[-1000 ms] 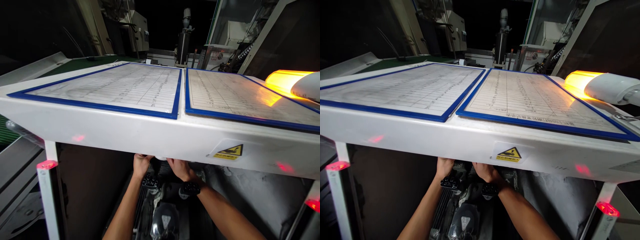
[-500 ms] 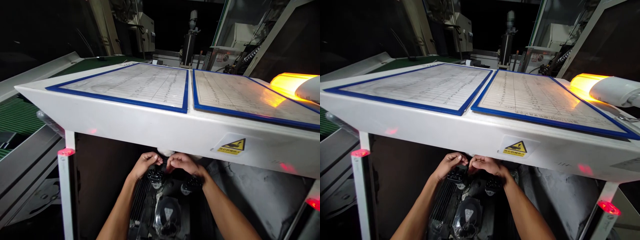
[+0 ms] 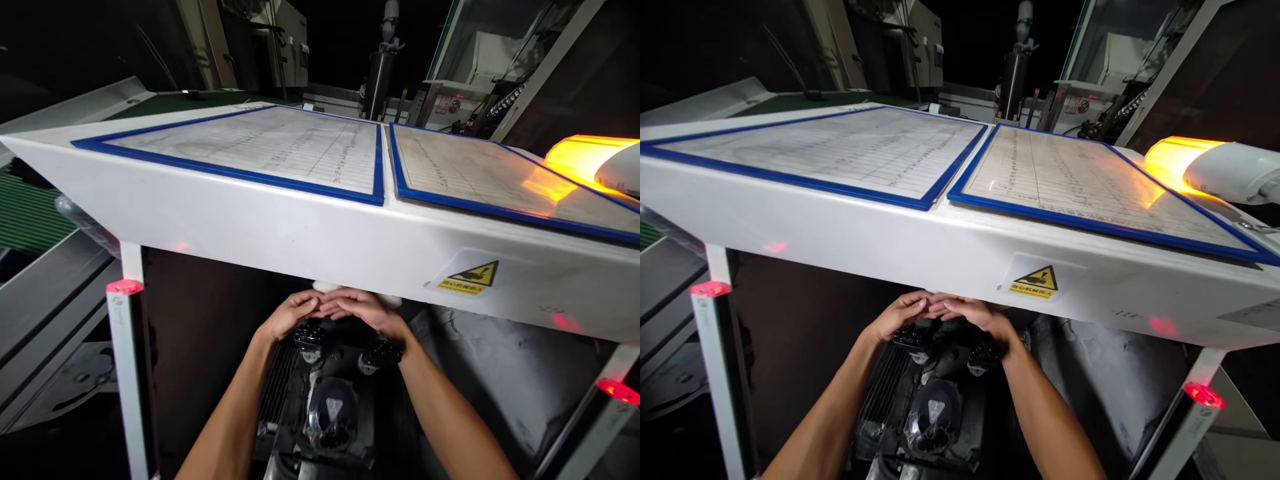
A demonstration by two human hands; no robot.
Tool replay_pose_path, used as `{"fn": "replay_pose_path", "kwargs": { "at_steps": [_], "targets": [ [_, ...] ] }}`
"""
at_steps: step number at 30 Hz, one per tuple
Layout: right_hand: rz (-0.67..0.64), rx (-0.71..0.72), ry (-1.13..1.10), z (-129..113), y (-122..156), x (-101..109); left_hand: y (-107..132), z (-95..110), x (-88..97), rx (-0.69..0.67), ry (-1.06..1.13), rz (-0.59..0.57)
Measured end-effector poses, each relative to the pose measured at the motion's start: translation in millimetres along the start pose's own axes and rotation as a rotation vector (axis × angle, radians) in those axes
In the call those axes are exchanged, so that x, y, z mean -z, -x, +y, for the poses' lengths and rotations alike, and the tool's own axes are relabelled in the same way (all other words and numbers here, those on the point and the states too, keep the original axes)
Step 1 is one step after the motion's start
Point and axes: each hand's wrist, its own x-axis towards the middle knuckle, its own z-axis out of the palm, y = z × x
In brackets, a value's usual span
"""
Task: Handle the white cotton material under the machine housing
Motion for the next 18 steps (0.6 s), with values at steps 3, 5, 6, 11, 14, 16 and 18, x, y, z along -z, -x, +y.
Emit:
{"fn": "replay_pose_path", "kwargs": {
  "at_steps": [3, 5, 6, 11, 14, 16, 18],
  "targets": [
    [0.063, -0.014, -0.002, -1.6, -2.6, 3.3, -9.6, -1.6, 3.1, -0.014, -0.011, 0.017],
    [0.095, 0.026, -0.010, -1.0, 1.1, 4.7, -6.6, -0.8, 7.2, 0.004, -0.063, 0.027],
    [0.106, 0.047, -0.015, -0.9, 3.8, 4.9, -2.8, 0.4, 9.0, 0.019, -0.097, 0.027],
    [-0.037, -0.008, 0.006, -2.5, 4.4, -1.0, 3.3, 6.9, 8.5, 0.018, -0.111, -0.014],
    [0.049, 0.054, 0.035, 2.0, -1.2, -4.0, -6.7, 5.6, 5.1, -0.033, -0.060, 0.035],
    [0.102, 0.101, 0.032, 8.9, 1.5, -2.7, -6.9, 4.3, 4.2, -0.039, -0.056, 0.062],
    [0.144, 0.136, 0.036, 16.2, 9.2, 0.2, -0.1, 5.3, 3.1, -0.050, -0.074, 0.099]
  ]
}}
